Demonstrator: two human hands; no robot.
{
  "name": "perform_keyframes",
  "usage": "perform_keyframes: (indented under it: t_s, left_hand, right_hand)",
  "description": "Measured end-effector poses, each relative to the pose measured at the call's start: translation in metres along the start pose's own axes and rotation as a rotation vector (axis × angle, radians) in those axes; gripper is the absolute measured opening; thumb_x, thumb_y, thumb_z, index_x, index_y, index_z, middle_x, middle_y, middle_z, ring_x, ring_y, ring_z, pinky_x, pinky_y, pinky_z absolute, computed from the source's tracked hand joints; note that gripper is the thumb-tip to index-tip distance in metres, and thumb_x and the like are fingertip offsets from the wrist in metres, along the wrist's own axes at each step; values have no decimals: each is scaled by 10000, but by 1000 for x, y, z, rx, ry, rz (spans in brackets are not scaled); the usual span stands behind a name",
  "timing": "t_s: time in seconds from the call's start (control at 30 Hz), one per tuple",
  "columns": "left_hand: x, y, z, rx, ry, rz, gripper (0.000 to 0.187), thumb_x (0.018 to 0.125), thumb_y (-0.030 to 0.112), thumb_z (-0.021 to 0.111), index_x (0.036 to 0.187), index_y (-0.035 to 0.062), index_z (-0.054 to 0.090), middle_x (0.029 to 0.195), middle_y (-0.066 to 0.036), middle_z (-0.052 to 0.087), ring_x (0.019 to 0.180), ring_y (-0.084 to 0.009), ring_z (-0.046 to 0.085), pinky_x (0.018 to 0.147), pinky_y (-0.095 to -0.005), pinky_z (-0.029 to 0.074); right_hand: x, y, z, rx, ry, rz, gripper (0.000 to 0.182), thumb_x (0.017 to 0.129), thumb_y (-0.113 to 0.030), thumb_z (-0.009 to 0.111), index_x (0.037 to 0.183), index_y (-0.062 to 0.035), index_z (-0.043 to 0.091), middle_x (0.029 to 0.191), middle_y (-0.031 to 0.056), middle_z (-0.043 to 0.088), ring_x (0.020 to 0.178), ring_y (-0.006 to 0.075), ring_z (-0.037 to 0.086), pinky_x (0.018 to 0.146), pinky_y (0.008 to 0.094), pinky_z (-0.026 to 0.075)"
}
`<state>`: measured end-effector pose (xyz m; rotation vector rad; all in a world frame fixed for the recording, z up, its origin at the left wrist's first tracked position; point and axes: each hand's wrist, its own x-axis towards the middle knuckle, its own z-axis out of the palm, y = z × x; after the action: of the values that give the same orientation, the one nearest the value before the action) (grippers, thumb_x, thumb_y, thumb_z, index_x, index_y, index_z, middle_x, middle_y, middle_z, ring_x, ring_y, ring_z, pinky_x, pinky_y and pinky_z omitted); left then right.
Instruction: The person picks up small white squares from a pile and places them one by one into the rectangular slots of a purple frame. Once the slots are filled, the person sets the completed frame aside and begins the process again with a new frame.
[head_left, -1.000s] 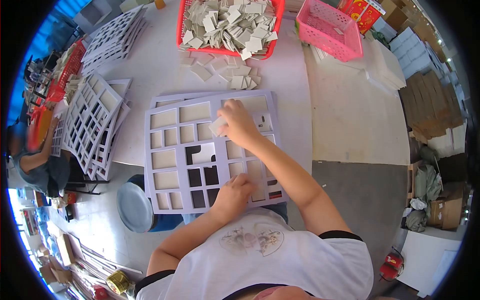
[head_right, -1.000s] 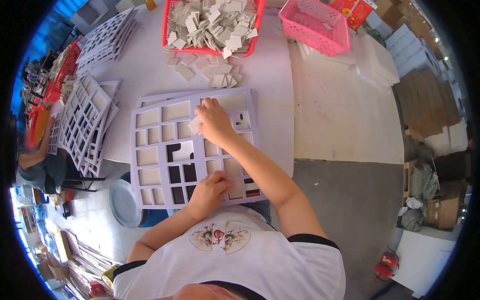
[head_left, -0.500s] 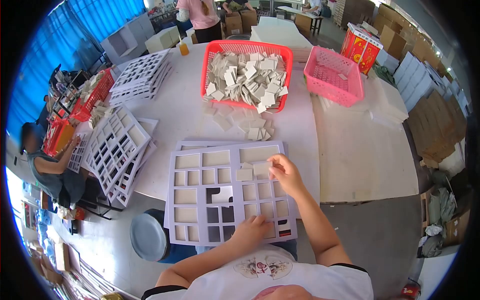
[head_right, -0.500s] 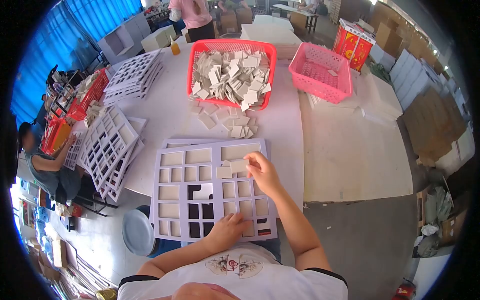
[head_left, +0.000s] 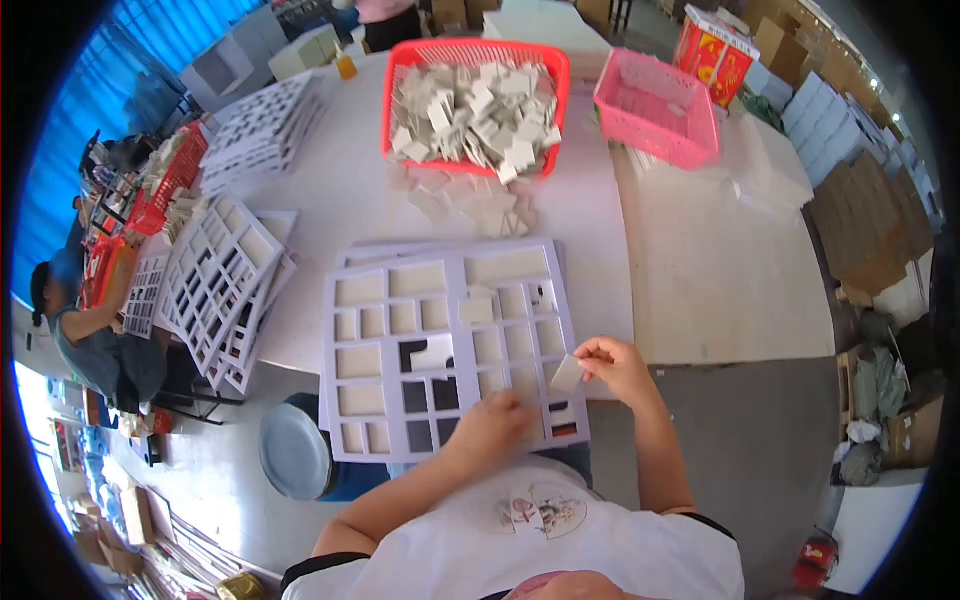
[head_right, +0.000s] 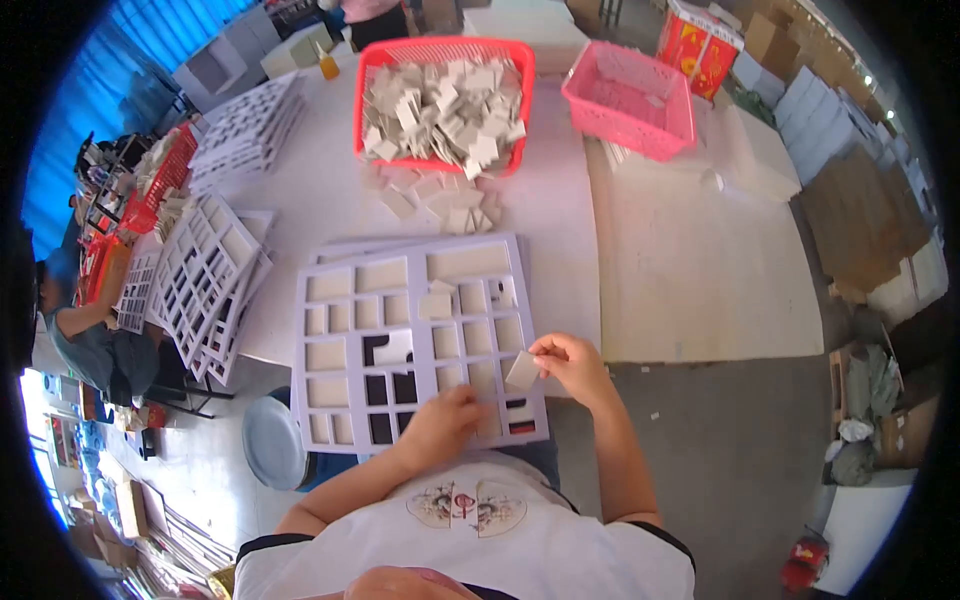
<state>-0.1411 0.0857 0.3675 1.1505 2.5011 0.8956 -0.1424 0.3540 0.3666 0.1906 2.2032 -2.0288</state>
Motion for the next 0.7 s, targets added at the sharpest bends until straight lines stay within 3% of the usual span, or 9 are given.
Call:
perform_keyframes:
  t_s: [0.07,0.17,0.2,0.27,0.3,0.37,0.5,0.7]
  left_hand:
    - [-1,-15,7,-144,55,1,244,859,85,598,1092,92,671,1108,-147,609,967,-307,629,827,-432,525]
    - [15,-12,-23,-435,160,-221,250,840,-7,628,1083,43,665,1076,-158,613,944,-327,625,828,-419,522]
    - [20,-18,-30,-431,254,-244,263,831,-33,637,1084,33,665,1063,-154,612,952,-337,620,839,-414,520]
    - [35,-43,-34,-222,487,-111,321,830,-19,650,1144,49,645,1139,-167,587,1039,-356,587,900,-417,499]
    - [43,-49,-37,-148,527,-135,360,828,-13,655,1180,59,626,1182,-176,566,1077,-366,564,923,-427,486]
    - [55,-58,-47,11,615,-178,441,825,0,665,1252,78,588,1269,-194,524,1152,-388,519,968,-447,459]
    - [74,-95,-36,54,568,-196,602,814,84,722,1371,121,499,1400,-199,435,1244,-414,447,1057,-457,400]
    - [82,-90,-38,104,482,-109,496,766,99,732,1231,28,574,1290,-197,543,1213,-430,454,1024,-488,415]
  right_hand:
    - [-20,10,-1,-7,-25,77,94,894,25,624,980,13,657,816,15,621,690,89,590,647,239,502]
    - [-28,9,0,-25,-83,97,90,889,33,621,969,19,660,810,18,619,704,90,591,639,233,498]
    - [-31,11,2,-61,-98,90,84,888,31,622,961,21,662,811,17,620,708,92,592,640,233,496]
    - [-31,14,8,-129,-138,59,73,885,29,623,944,24,665,812,17,622,715,96,593,641,234,492]
    - [-34,18,13,-191,-82,-64,81,848,7,634,917,22,675,813,95,663,711,166,617,650,284,486]
    - [-39,11,15,-343,-105,-108,95,840,-7,640,924,16,677,834,119,669,735,206,629,666,311,491]
    - [-38,17,18,-448,-123,-171,97,835,-30,647,920,-2,685,835,129,667,749,249,637,684,340,492]
    - [-48,8,24,-401,-124,-100,115,846,-27,633,945,-5,687,881,136,670,766,262,633,694,343,495]
